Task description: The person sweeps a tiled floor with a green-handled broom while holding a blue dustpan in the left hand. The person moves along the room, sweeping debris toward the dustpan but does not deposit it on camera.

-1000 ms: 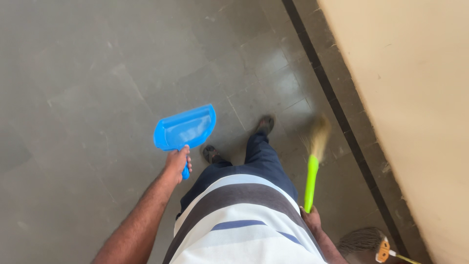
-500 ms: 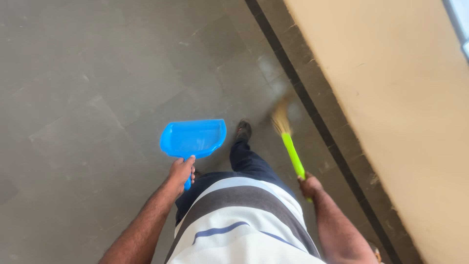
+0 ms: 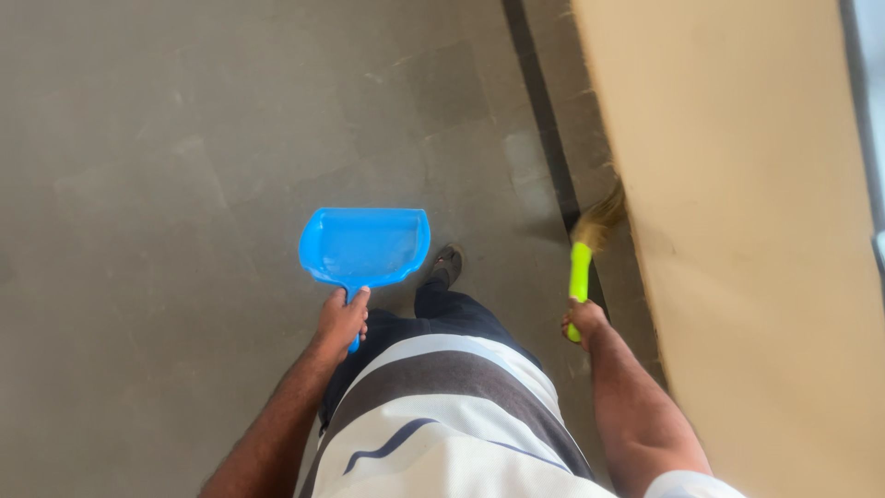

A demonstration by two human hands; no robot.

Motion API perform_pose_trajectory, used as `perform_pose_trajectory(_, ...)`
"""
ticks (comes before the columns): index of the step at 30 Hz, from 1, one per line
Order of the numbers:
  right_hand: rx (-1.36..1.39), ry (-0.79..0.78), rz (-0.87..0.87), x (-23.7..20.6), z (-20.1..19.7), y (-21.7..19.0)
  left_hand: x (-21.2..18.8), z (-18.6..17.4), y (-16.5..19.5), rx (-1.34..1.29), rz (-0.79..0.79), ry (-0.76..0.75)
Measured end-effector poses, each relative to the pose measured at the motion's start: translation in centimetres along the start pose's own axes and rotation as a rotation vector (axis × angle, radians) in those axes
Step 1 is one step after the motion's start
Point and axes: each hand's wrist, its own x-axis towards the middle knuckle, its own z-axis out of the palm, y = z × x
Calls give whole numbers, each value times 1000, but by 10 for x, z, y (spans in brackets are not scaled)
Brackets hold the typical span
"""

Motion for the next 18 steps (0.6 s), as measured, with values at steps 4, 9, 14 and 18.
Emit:
perform_pose_trajectory(4, -1139, -42, -202, 9, 47, -41, -6, -3, 7, -77, 16, 134)
perform_pose_trajectory(9, -1512, -178, -522, -2, 110, -94, -14, -3, 16, -251, 67, 204)
perform_pose_trajectory(14, -1336, -195, -745, -31, 150, -123, -15, 0, 29, -314, 99, 177)
perform_pose_trajectory(18, -1161, -78, -697, -44, 134, -110, 0, 7, 51, -329, 136, 152)
